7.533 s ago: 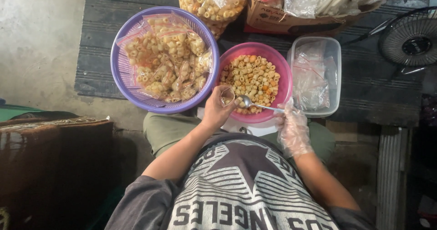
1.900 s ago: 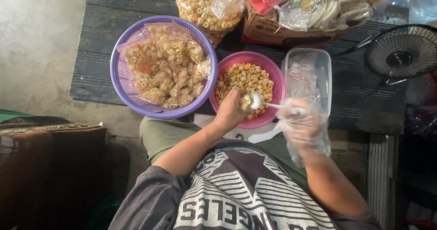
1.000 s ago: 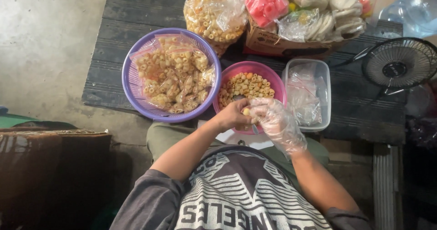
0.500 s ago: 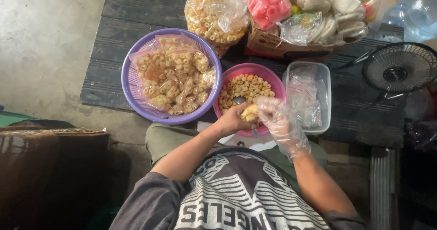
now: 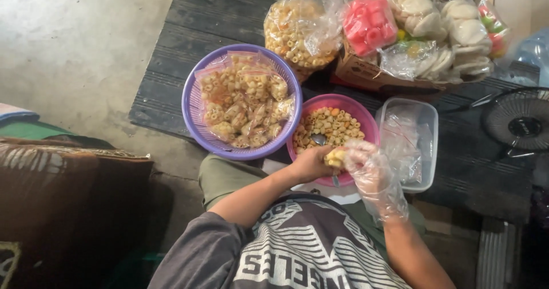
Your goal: Packaging small snacks from a bowl into plastic bags using a spoon.
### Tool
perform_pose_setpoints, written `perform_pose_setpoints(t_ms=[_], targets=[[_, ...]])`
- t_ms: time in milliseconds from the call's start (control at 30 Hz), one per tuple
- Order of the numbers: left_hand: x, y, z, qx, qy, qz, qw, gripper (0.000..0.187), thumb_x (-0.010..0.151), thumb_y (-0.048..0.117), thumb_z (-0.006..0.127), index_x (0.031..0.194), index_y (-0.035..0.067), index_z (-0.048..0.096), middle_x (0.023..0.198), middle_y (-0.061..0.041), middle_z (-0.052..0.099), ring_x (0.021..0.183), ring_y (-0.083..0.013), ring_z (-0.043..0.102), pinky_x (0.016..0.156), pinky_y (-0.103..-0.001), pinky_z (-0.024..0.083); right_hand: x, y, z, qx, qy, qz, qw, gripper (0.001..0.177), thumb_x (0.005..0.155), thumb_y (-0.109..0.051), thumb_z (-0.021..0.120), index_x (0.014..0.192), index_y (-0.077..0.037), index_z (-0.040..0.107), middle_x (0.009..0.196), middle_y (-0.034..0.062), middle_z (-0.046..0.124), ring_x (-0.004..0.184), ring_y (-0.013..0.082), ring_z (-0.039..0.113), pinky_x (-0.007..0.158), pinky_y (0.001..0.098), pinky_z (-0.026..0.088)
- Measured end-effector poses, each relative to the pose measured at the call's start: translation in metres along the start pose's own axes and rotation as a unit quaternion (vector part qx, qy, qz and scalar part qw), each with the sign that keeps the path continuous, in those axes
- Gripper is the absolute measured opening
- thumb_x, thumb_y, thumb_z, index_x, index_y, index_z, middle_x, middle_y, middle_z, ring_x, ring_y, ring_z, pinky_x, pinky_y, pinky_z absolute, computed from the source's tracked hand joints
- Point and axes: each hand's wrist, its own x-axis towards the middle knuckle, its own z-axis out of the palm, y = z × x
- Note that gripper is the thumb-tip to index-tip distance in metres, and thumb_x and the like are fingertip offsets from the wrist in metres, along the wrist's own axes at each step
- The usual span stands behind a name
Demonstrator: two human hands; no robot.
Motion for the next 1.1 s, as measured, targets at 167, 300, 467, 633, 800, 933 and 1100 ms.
perform_pose_setpoints(t_ms=[167, 300, 467, 633, 800, 933, 1100], targets=[[0.000, -0.006, -0.003, -0.014, 0.027, 0.054, 0.998, 0.060, 0.066, 0.039, 0.086, 0.122, 0.028, 0.064, 0.105, -0.012, 0.072, 0.106, -0.0361, 0.070, 0.087, -0.048, 0.056, 0.003, -0.023, -0.014, 0.330, 0.011, 0.242, 0.913, 0.038, 0.083, 0.013, 0.076, 0.118, 0.009, 0.061, 0.102, 0.0152, 0.070, 0.092, 0.0190, 0.073, 0.080, 0.0306, 0.063], [-0.012, 0.013, -0.003, -0.034, 0.077, 0.120, 0.989, 0.064, 0.068, 0.048, 0.087, 0.124, 0.025, 0.065, 0.110, -0.011, 0.070, 0.108, -0.0364, 0.068, 0.089, -0.048, 0.056, -0.035, 0.026, 0.022, 0.522, -0.013, 0.302, 0.798, 0.035, 0.088, 0.013, 0.068, 0.121, 0.008, 0.057, 0.100, 0.0178, 0.070, 0.091, 0.0257, 0.073, 0.084, 0.0349, 0.062], [-0.002, -0.007, 0.012, 0.053, 0.151, 0.155, 0.975, 0.017, 0.080, 0.032, 0.074, 0.096, 0.026, 0.071, 0.099, 0.000, 0.070, 0.095, -0.0274, 0.071, 0.081, -0.039, 0.059, -0.016, -0.004, -0.004, 0.283, -0.054, 0.255, 0.923, 0.035, 0.087, 0.009, 0.072, 0.121, 0.005, 0.063, 0.103, 0.0189, 0.073, 0.096, 0.0262, 0.074, 0.085, 0.0339, 0.061], [-0.006, -0.010, 0.020, 0.068, 0.183, 0.189, 0.963, 0.008, 0.082, 0.029, 0.073, 0.089, 0.024, 0.072, 0.094, 0.002, 0.069, 0.093, -0.0232, 0.072, 0.079, -0.035, 0.060, -0.068, 0.102, 0.040, 0.212, -0.049, 0.250, 0.943, 0.035, 0.085, 0.011, 0.074, 0.118, 0.004, 0.066, 0.103, 0.0182, 0.075, 0.094, 0.0222, 0.073, 0.086, 0.0318, 0.060], [0.002, -0.022, 0.029, 0.141, 0.193, 0.211, 0.948, 0.004, 0.082, 0.028, 0.071, 0.081, 0.025, 0.068, 0.085, 0.003, 0.064, 0.087, -0.0213, 0.071, 0.075, -0.034, 0.059, -0.035, -0.002, 0.006, 0.004, -0.047, 0.215, 0.975, 0.012, 0.091, -0.020, 0.081, 0.102, -0.019, 0.079, 0.097, -0.0025, 0.078, 0.090, 0.0147, 0.072, 0.077, 0.0258, 0.057], [-0.001, -0.018, 0.027, 0.184, 0.188, 0.218, 0.940, 0.009, 0.079, 0.028, 0.074, 0.086, 0.023, 0.070, 0.086, 0.002, 0.064, 0.084, -0.0239, 0.070, 0.070, -0.036, 0.059, -0.043, 0.001, 0.011, -0.054, -0.011, 0.171, 0.984, 0.008, 0.085, -0.023, 0.084, 0.093, -0.021, 0.082, 0.099, -0.0050, 0.077, 0.095, 0.0188, 0.070, 0.090, 0.0319, 0.056], [-0.012, -0.002, 0.010, 0.227, 0.207, 0.236, 0.922, 0.008, 0.079, 0.028, 0.073, 0.081, 0.024, 0.067, 0.081, 0.004, 0.060, 0.076, -0.0204, 0.068, 0.065, -0.031, 0.057, -0.041, 0.001, 0.022, 0.027, -0.024, 0.268, 0.963, 0.023, 0.079, -0.013, 0.087, 0.098, -0.022, 0.080, 0.088, -0.0014, 0.077, 0.089, 0.0197, 0.073, 0.083, 0.0366, 0.058]])
